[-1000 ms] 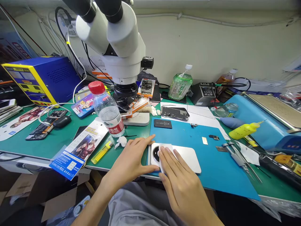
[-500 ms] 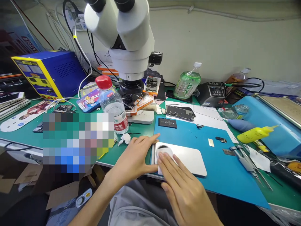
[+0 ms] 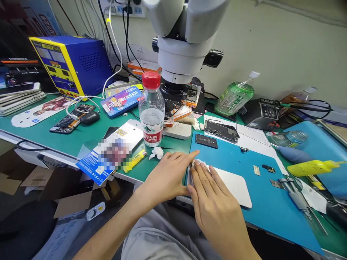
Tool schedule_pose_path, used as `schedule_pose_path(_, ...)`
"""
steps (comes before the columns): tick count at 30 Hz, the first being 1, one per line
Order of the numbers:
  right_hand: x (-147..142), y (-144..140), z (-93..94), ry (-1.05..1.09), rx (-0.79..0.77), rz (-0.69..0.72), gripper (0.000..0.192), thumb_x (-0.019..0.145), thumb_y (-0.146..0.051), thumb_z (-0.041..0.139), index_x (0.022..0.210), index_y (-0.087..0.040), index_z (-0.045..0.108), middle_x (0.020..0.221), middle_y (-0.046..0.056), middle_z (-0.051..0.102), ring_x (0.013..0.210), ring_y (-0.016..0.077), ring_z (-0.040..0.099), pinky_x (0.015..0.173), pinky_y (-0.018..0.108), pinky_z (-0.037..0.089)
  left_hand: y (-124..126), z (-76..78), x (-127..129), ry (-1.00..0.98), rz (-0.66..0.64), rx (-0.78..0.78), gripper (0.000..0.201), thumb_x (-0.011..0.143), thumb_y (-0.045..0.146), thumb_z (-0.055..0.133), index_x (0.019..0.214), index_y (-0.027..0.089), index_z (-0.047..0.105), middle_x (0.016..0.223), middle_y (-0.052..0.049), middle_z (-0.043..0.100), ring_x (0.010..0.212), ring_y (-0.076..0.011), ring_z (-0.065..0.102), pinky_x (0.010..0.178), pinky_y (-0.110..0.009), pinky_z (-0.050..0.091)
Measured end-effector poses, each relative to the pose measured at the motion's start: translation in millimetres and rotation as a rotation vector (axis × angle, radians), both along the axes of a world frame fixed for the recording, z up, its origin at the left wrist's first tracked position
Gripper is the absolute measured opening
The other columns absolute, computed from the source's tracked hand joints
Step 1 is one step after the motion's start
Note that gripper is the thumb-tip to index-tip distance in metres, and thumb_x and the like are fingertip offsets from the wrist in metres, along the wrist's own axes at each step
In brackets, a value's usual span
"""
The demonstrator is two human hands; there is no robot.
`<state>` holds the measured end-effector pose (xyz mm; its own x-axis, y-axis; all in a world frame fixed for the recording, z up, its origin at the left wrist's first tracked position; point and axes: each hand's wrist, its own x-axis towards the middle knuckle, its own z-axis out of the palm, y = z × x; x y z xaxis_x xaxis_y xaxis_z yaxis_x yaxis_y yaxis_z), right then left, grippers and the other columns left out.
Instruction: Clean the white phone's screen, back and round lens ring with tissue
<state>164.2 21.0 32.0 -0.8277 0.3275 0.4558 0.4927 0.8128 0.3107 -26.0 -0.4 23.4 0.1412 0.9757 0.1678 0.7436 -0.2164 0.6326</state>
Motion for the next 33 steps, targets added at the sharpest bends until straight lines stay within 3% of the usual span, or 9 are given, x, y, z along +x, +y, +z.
schedule_pose_path(12, -6.6, -1.0, 0.3, -0.032, 0.027, -0.059, 0.044, 0.106, -0.016, 0.053, 0.143, 0.006, 0.061, 0.144, 0.026, 0.069, 0.131, 0.0359, 0.071, 0.119, 0.054, 0.051, 0.0, -2.7, -3.9, -0.005, -0.009, 0.066, 0.084, 0.094, 0.039, 0.074, 0.165, 0.022, 0.032, 0.151, -0.01, 0.066, 0.142, -0.0283, 0.056, 0.113, -0.046, 0.041)
schedule_pose_path(22, -1.2, 4.6, -4.0, 0.006, -0.062, -0.023, 0.047, 0.106, -0.015, 0.053, 0.149, 0.0, 0.057, 0.151, 0.023, 0.066, 0.142, 0.0328, 0.064, 0.125, 0.051, 0.048, -0.1, -3.2, -5.5, -0.014, -0.011, 0.088, 0.076, 0.094, 0.042, 0.075, 0.159, 0.021, 0.041, 0.152, -0.008, 0.066, 0.141, -0.0275, 0.057, 0.115, -0.046, 0.04)
schedule_pose_path(27, 5.5, 3.0, -6.9, 0.066, -0.172, 0.05, 0.051, 0.105, -0.013, 0.052, 0.156, -0.004, 0.052, 0.158, 0.018, 0.061, 0.154, 0.0283, 0.052, 0.129, 0.049, 0.045, -0.2, -1.2, -2.6, -0.008, -0.018, 0.081, 0.089, 0.093, 0.05, 0.077, 0.164, 0.02, 0.034, 0.153, -0.01, 0.066, 0.142, -0.0297, 0.056, 0.113, -0.05, 0.041)
schedule_pose_path(33, 5.3, -2.3, -6.8, 0.075, -0.163, -0.002, 0.049, 0.106, -0.014, 0.053, 0.153, -0.005, 0.055, 0.156, 0.016, 0.063, 0.151, 0.0286, 0.055, 0.127, 0.049, 0.046, 1.7, 1.6, -1.1, -0.016, -0.017, 0.053, 0.098, 0.092, 0.042, 0.079, 0.17, 0.021, 0.023, 0.152, -0.009, 0.066, 0.14, -0.0305, 0.054, 0.112, -0.049, 0.042)
